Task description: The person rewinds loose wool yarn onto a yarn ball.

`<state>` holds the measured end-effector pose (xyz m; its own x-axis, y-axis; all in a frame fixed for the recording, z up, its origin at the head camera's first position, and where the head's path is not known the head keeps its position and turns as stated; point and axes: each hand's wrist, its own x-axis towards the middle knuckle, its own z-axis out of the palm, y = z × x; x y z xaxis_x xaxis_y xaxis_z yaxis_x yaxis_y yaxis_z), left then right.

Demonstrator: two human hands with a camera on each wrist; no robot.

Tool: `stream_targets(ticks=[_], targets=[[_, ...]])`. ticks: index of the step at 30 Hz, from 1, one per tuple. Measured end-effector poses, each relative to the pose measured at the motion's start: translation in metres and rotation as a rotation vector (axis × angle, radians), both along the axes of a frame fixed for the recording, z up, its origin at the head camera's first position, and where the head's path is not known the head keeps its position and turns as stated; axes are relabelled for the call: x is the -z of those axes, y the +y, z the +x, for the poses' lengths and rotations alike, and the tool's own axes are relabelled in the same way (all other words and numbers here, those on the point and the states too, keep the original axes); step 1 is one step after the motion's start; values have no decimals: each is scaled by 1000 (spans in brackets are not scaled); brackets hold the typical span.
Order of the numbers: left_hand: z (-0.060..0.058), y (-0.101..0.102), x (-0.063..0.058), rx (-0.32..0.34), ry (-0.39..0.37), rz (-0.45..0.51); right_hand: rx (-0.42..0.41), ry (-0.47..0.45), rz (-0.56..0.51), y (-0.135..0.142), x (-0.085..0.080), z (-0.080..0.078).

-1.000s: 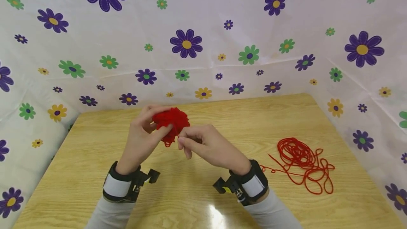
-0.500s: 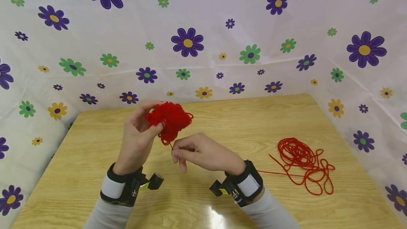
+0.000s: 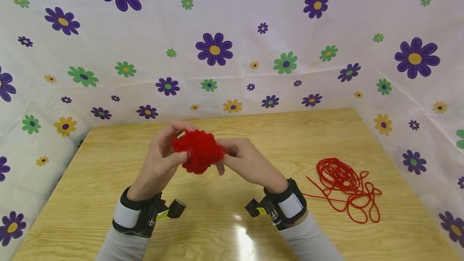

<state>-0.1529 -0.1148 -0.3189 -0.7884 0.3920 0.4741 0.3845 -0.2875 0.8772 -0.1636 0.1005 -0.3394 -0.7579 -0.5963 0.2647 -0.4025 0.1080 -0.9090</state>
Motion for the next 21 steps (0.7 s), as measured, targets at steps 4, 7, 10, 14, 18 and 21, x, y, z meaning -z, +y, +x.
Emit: stream_targets(ticks=[4, 7, 10, 14, 18, 21], targets=[[-1, -5, -2, 56, -2, -82, 69, -1, -48, 5, -4, -1], [-3, -9, -3, 102, 6, -161, 113, 1, -54, 7, -5, -2], [-5, -14, -4, 152, 34, -247, 130, -2, -65, 8, -6, -2], [-5, -19, -5, 208, 80, -340, 139, 10, -68, 9, -7, -2], [-4, -21, -5, 241, 75, -412, 142, 20, -69, 9, -7, -2], [-3, -21, -5, 246, 59, -443, 145, 25, -70, 9, -7, -1]])
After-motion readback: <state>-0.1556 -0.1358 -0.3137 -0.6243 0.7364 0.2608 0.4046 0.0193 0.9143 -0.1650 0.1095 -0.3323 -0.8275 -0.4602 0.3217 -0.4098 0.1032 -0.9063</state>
